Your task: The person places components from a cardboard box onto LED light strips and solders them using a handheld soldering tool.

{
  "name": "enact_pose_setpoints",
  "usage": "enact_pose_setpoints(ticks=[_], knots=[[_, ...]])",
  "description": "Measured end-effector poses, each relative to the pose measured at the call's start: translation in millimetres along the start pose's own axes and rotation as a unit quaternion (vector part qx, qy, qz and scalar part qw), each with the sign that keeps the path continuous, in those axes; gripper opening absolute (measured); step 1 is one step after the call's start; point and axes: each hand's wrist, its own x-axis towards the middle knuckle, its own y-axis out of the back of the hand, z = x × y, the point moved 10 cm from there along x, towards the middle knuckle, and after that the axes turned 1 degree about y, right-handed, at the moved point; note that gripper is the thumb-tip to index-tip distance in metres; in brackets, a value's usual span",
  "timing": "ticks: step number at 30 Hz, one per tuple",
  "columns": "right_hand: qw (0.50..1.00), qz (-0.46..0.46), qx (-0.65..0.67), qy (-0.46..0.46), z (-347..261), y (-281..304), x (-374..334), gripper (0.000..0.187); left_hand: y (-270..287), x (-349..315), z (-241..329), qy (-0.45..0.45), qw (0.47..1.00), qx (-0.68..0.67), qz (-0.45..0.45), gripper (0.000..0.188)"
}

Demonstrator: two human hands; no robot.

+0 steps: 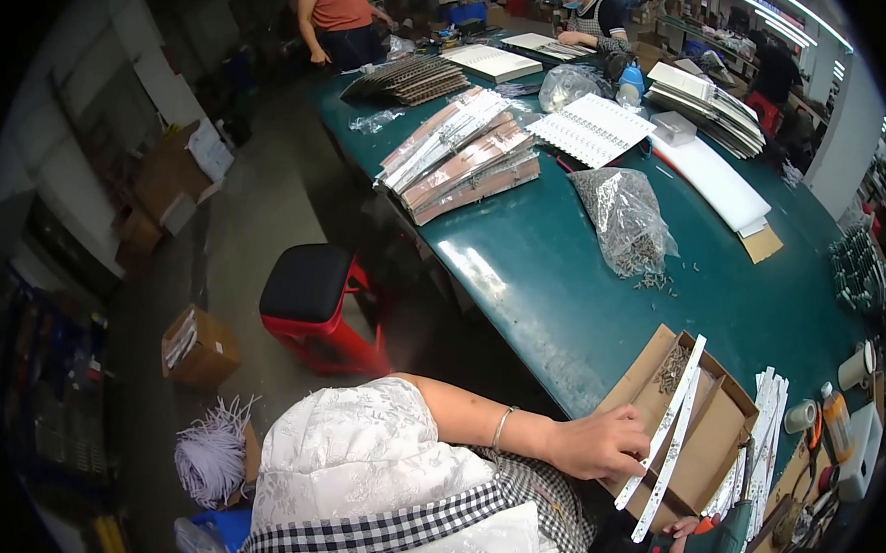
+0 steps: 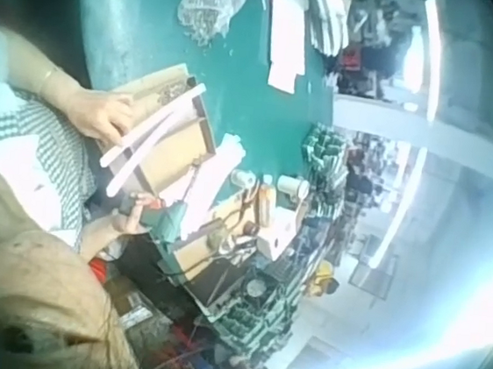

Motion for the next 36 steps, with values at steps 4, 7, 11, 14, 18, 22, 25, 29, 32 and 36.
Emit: enact_pose_setpoints(ticks=[4,7,11,14,18,22,25,29,32,36], knots=[[1.0,-0.016,-0.005,0.016,-3.7,-6.0,0.3,0.052,-0.7,0.6,7.6,-0.034,0.999,0.01,0.02,0.025],[1.0,-0.025,0.004,0.019,-2.1,-7.1,1.1,0.052,-2.5,-1.2,7.1,-0.05,0.998,0.015,0.025,0.022],[0.999,-0.036,0.014,0.022,-1.0,-5.7,2.0,0.052,-1.6,-1.8,6.3,-0.057,0.998,0.013,0.032,0.021],[0.998,-0.045,0.023,0.024,0.4,-3.2,3.4,0.052,-1.2,-3.3,5.3,-0.057,0.997,0.011,0.041,0.019],[0.999,-0.039,0.02,0.008,21.6,24.7,17.4,0.052,-0.7,-1.5,6.2,-0.056,0.997,0.016,0.049,0.017],[0.848,-0.454,0.105,0.253,-3.7,-6.2,6.8,0.051,-0.7,5.6,9.2,-0.072,0.994,0.034,0.068,0.008],[0.88,-0.406,0.089,0.231,-3.2,-4.6,10.2,0.051,-1.5,5.8,8.9,-0.072,0.994,0.033,0.07,0.006],[0.971,-0.209,0.027,0.114,-5.0,-10.1,8.1,0.052,2.5,4.4,8.7,-0.069,0.995,0.025,0.074,0.005],[0.998,-0.05,-0.023,0.025,1.5,5.6,4.4,0.053,7.7,2.2,9.5,-0.069,0.994,0.025,0.077,0.005],[0.842,-0.465,0.073,0.264,-17.4,-15.1,-9.6,0.052,0.3,0.2,3.4,-0.071,0.997,0.001,0.038,0.016]])
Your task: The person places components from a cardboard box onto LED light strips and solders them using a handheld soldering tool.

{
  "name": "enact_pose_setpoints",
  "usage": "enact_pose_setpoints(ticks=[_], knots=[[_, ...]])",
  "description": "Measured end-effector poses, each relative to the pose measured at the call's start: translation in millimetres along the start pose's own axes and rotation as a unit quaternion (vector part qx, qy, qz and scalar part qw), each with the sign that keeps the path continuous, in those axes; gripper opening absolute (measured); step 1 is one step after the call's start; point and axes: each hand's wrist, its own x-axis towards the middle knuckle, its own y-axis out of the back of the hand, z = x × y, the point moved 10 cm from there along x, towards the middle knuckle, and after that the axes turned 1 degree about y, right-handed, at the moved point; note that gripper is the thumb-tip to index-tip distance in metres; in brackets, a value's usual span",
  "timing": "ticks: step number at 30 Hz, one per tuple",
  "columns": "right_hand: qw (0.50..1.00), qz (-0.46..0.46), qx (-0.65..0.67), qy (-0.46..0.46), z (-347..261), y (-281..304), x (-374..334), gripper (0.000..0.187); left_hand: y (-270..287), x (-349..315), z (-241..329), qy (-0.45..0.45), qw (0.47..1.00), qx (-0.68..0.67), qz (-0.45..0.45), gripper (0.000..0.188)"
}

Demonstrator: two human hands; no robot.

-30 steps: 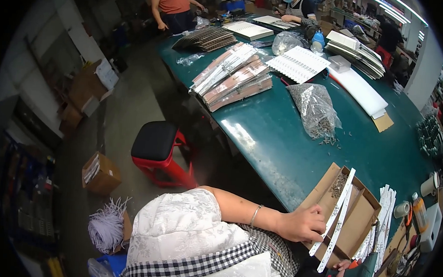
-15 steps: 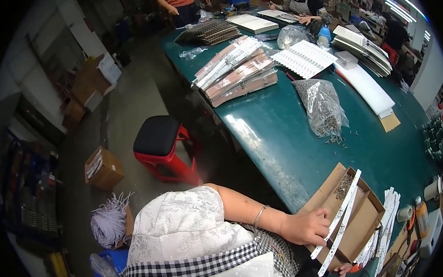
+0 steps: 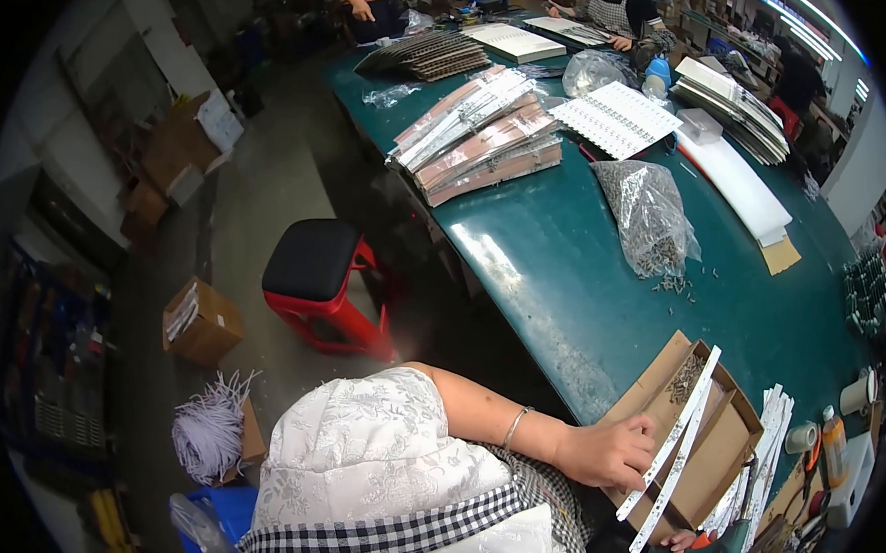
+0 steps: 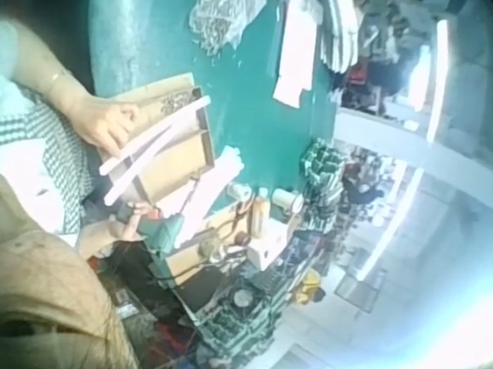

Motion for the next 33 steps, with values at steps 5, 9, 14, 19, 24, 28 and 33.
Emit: enact_pose_setpoints(ticks=[5,9,14,19,24,28,33], knots=[[0.87,0.415,-0.097,-0.248,14.0,21.0,-20.7,0.048,5.8,-5.1,-12.9,0.053,0.996,-0.068,0.019,0.015],[0.869,0.424,-0.05,-0.251,16.8,20.0,-23.5,0.049,11.9,-5.4,-15.0,0.058,0.995,-0.076,0.03,0.013],[0.999,-0.028,0.044,0.016,12.1,14.3,2.4,0.05,19.3,-2.7,-10.8,0.047,0.994,-0.091,0.027,0.014],[0.972,0.2,0.009,-0.126,11.5,3.9,2.1,0.048,66.3,-6.3,-9.2,0.028,0.994,0.016,0.106,0.019],[0.853,0.409,-0.01,-0.324,31.5,48.7,-39.0,0.047,120.5,-21.6,-63.1,0.119,0.961,0.171,0.183,0.019],[0.996,-0.017,0.091,-0.002,18.4,21.5,4.6,0.049,123.2,-49.5,-106.1,0.239,0.936,0.198,0.168,0.02],[0.806,0.52,0.08,-0.27,48.5,34.5,-83.8,0.052,112.1,-45.5,-106.6,0.229,0.939,0.222,0.127,0.018]])
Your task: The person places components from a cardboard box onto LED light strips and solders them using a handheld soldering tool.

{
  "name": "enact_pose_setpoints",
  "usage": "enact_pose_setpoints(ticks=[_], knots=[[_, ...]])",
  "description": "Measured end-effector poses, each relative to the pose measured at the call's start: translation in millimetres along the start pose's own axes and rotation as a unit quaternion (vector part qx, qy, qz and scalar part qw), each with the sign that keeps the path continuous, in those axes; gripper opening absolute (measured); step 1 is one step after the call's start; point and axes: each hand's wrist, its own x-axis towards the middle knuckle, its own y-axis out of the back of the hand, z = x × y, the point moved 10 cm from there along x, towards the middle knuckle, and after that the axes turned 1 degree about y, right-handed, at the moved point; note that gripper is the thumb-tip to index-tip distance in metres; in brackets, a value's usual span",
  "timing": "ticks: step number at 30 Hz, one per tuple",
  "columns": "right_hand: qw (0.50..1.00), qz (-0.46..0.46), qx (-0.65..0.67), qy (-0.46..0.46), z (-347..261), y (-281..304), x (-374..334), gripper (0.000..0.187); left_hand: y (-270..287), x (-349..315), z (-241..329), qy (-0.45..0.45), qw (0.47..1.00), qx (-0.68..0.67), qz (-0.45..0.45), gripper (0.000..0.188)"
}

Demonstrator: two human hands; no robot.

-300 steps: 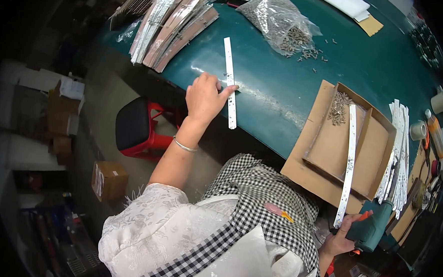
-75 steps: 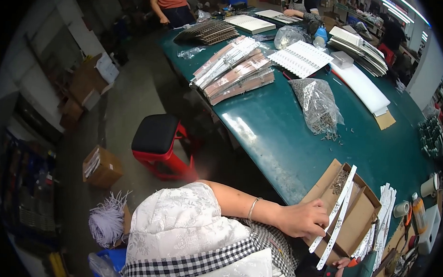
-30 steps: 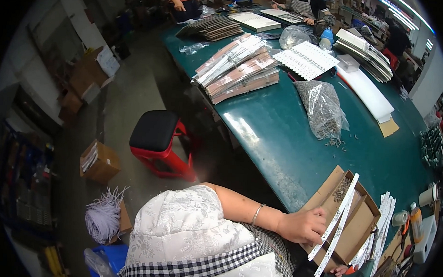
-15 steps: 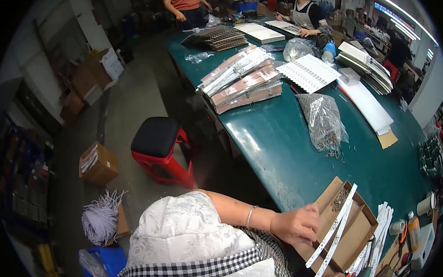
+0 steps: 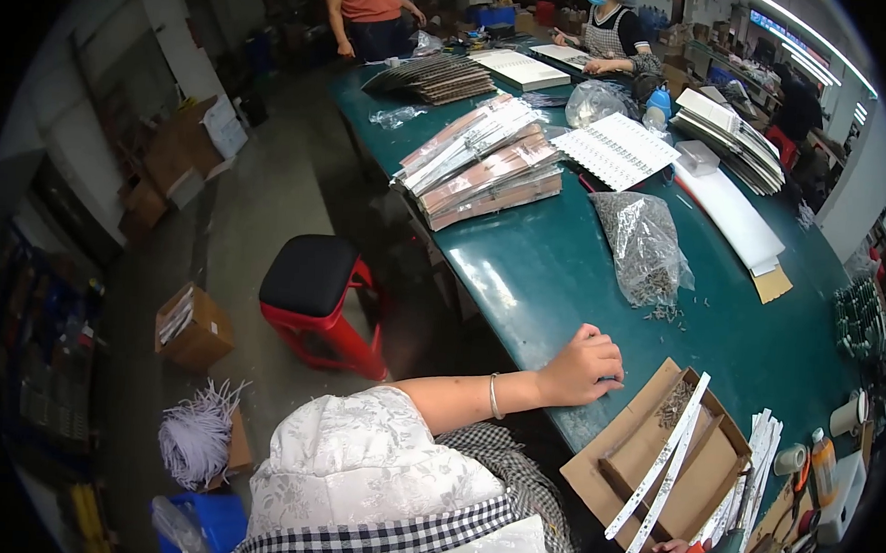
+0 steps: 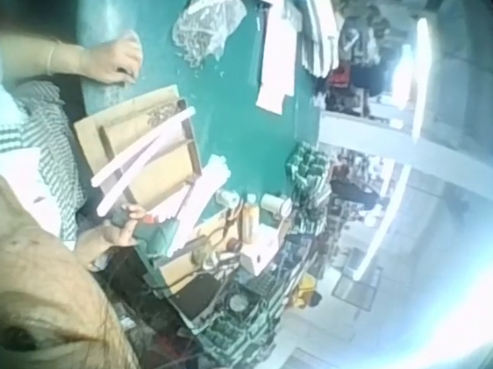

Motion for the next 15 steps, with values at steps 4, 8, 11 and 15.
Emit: enact_pose_setpoints(ticks=[4,8,11,15], knots=[[0.999,-0.027,-0.004,0.037,-3.4,-3.1,2.8,0.054,-7.6,0.1,-4.8,0.005,0.999,-0.017,-0.027,0.017],[0.979,-0.059,-0.111,0.163,-40.8,-83.7,-2.5,0.053,-11.8,-2.1,-11.8,0.018,0.999,-0.026,-0.04,0.017],[0.768,-0.556,-0.005,0.317,-47.4,-107.9,-1.8,0.055,-14.6,2.1,-9.0,0.013,0.999,-0.026,-0.044,0.017],[0.767,-0.546,-0.03,0.335,-49.1,-126.8,-25.2,0.057,-12.7,-2.7,-11.8,0.021,0.999,-0.022,-0.042,0.017]])
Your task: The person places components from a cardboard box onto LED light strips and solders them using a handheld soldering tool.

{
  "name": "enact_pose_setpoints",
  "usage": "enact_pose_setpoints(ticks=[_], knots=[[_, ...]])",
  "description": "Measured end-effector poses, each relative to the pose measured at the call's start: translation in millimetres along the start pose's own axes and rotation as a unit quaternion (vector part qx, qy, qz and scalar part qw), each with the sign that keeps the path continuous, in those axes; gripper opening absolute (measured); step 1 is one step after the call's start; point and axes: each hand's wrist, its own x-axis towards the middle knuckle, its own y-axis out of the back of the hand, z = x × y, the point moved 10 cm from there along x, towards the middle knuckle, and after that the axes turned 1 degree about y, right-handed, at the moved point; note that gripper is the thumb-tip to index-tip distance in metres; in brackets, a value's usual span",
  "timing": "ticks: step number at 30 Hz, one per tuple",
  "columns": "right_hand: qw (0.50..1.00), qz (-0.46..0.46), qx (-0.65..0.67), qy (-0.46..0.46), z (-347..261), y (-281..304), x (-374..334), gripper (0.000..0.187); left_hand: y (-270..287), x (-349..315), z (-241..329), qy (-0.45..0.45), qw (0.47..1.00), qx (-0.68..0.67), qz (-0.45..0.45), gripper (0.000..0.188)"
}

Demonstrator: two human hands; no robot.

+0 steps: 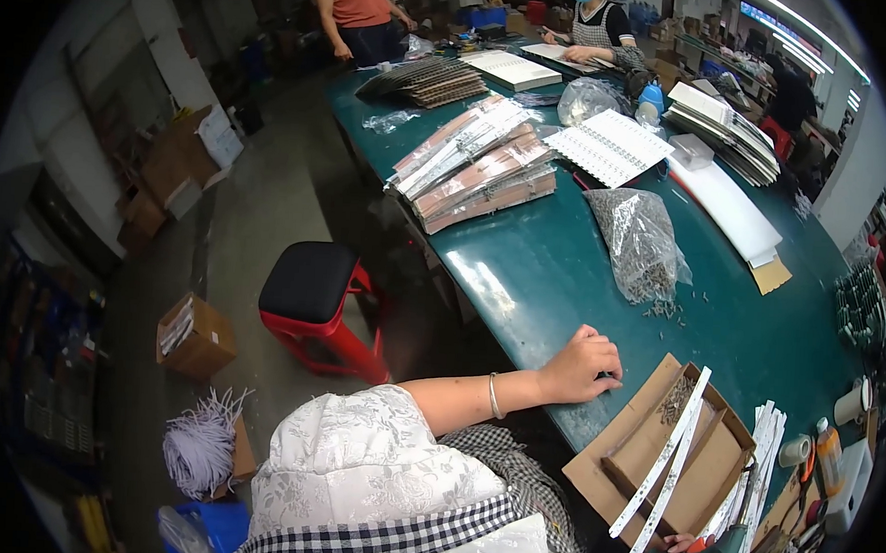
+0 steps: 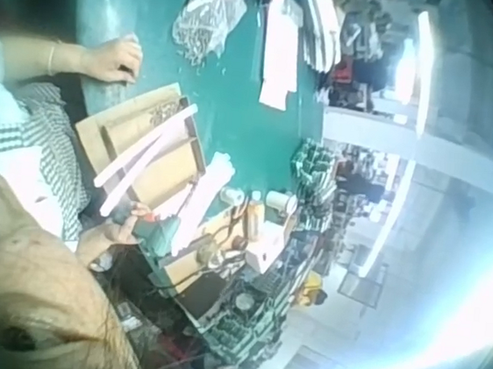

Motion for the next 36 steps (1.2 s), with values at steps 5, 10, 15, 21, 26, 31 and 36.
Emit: enact_pose_setpoints(ticks=[5,10,15,21,26,31,36], knots=[[0.802,0.5,-0.149,-0.29,1.7,26.9,-45.8,0.06,1.4,-3.6,1.9,0.008,1.0,0.005,0.002,0.018],[0.786,0.498,-0.203,-0.305,-5.6,28.4,-54.4,0.06,-13.2,4.7,4.8,-0.011,1.0,0.01,-0.019,0.016],[0.801,0.454,-0.215,-0.324,8.1,27.0,-50.1,0.063,3.9,6.8,0.6,0.009,1.0,0.02,-0.009,0.013],[0.79,0.463,-0.233,-0.326,7.5,27.3,-43.7,0.066,-5.3,10.8,-1.8,0.021,0.999,-0.005,-0.028,0.012],[0.793,0.457,-0.229,-0.332,2.8,26.8,-45.2,0.068,-12.3,25.0,25.6,-0.006,0.999,-0.012,-0.041,0.013],[0.79,0.46,-0.234,-0.33,4.5,26.3,-41.1,0.066,-55.0,60.7,81.1,-0.113,0.981,0.001,-0.154,0.03],[0.781,0.47,-0.237,-0.336,5.5,25.8,-43.0,0.067,-86.0,59.0,77.5,-0.119,0.976,0.003,-0.18,0.032]])
